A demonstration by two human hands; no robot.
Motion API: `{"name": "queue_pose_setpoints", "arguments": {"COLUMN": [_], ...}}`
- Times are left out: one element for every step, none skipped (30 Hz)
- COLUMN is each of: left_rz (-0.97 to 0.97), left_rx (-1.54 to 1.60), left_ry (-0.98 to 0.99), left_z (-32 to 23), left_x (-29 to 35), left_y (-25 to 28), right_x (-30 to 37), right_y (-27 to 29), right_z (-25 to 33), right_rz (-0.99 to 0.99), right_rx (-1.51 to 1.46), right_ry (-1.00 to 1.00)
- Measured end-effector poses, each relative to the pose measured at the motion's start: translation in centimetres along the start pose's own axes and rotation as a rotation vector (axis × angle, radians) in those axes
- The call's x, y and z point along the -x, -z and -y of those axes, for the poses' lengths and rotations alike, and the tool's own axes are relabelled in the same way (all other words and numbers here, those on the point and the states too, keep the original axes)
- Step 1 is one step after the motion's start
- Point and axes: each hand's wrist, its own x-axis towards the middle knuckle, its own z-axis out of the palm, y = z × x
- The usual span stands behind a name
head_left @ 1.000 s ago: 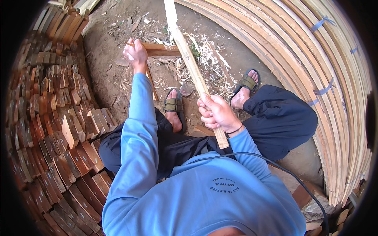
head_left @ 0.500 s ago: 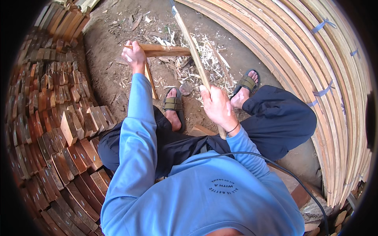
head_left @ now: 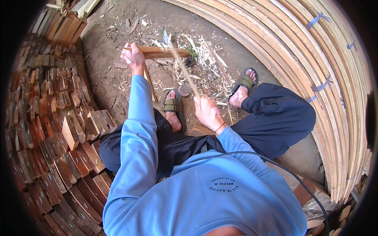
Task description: The person shaves a thin wooden stick using a small adze while sitting on a low block.
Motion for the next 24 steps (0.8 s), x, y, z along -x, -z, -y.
{"name": "queue_pose_setpoints", "arguments": {"left_rz": [-0.027,-0.049,0.022,0.019,0.017,0.004,0.002,0.02,0.055,0.082,0.096,0.095,0.094,0.092,0.068,0.069,0.07,0.072,0.073,0.073,0.068,0.063,0.057,0.051], "left_rx": [0.006,0.014,0.061,0.045,0.028,0.02,0.037,0.028,0.018,0.007,0.034,0.045,0.056,0.067,0.104,0.106,0.107,0.108,0.118,0.128,0.139,0.12,0.101,0.079], "left_ry": [-0.026,-0.051,0.035,0.001,-0.034,-0.076,-0.121,-0.11,-0.097,-0.082,-0.065,-0.071,-0.078,-0.084,-0.087,-0.079,-0.072,-0.069,-0.075,-0.082,-0.087,-0.082,-0.078,-0.07], "left_z": [0.4,0.8,0.1,0.4,0.6,0.4,0.3,0.2,-0.8,-1.5,-2.0,-1.4,-0.8,-0.2,-0.2,-0.1,0.1,0.1,-0.2,-0.5,-0.5,0.0,1.0,0.9], "left_x": [0.0,0.0,0.3,0.5,0.5,0.0,0.2,0.0,0.3,0.3,0.4,0.2,-0.1,-0.2,0.0,0.0,-0.1,-0.1,0.0,0.1,0.2,0.3,0.3,0.4], "left_y": [0.0,0.0,0.0,0.1,-0.1,-0.4,-0.7,-0.9,-1.1,-0.9,-0.9,-1.0,-0.8,-0.8,-0.7,-0.7,-0.6,-0.6,-0.6,-0.6,-0.6,-0.4,-0.2,0.2], "right_x": [0.5,0.5,0.1,0.4,0.1,0.2,0.6,0.7,0.4,0.1,-0.1,-0.4,-0.2,0.0,0.2,0.3,0.1,-0.1,-0.2,-0.3,-0.4,-0.2,0.1,0.5], "right_y": [-1.3,-0.9,0.2,1.1,1.9,2.0,2.1,2.2,2.8,3.1,3.4,4.0,4.4,4.8,5.3,5.3,4.7,3.4,1.7,0.5,0.4,0.4,0.5,0.8], "right_z": [-2.4,-2.1,-1.4,-0.5,0.4,0.4,0.4,0.4,0.5,-0.4,-1.8,-1.6,-1.3,-0.8,0.2,0.8,0.5,-0.2,-1.0,-1.9,-1.4,-0.9,-0.2,0.4], "right_rz": [0.154,0.163,0.163,0.184,0.212,0.191,0.172,0.153,0.335,0.51,0.675,0.832,0.836,0.746,0.652,0.56,0.457,0.3,0.14,-0.02,0.174,0.152,0.13,0.113], "right_rx": [0.01,0.033,0.056,0.078,0.068,0.043,0.018,-0.007,-0.249,-0.683,-1.122,-1.565,-1.637,-1.508,-1.383,-1.257,-1.105,-0.763,-0.416,-0.066,-0.022,-0.002,0.019,0.04], "right_ry": [-0.013,0.0,0.008,0.013,-0.025,-0.033,-0.041,-0.049,-0.29,-0.422,-0.547,-0.659,-0.564,-0.522,-0.479,-0.436,-0.402,-0.231,-0.069,0.088,-0.016,0.003,0.022,0.041]}}
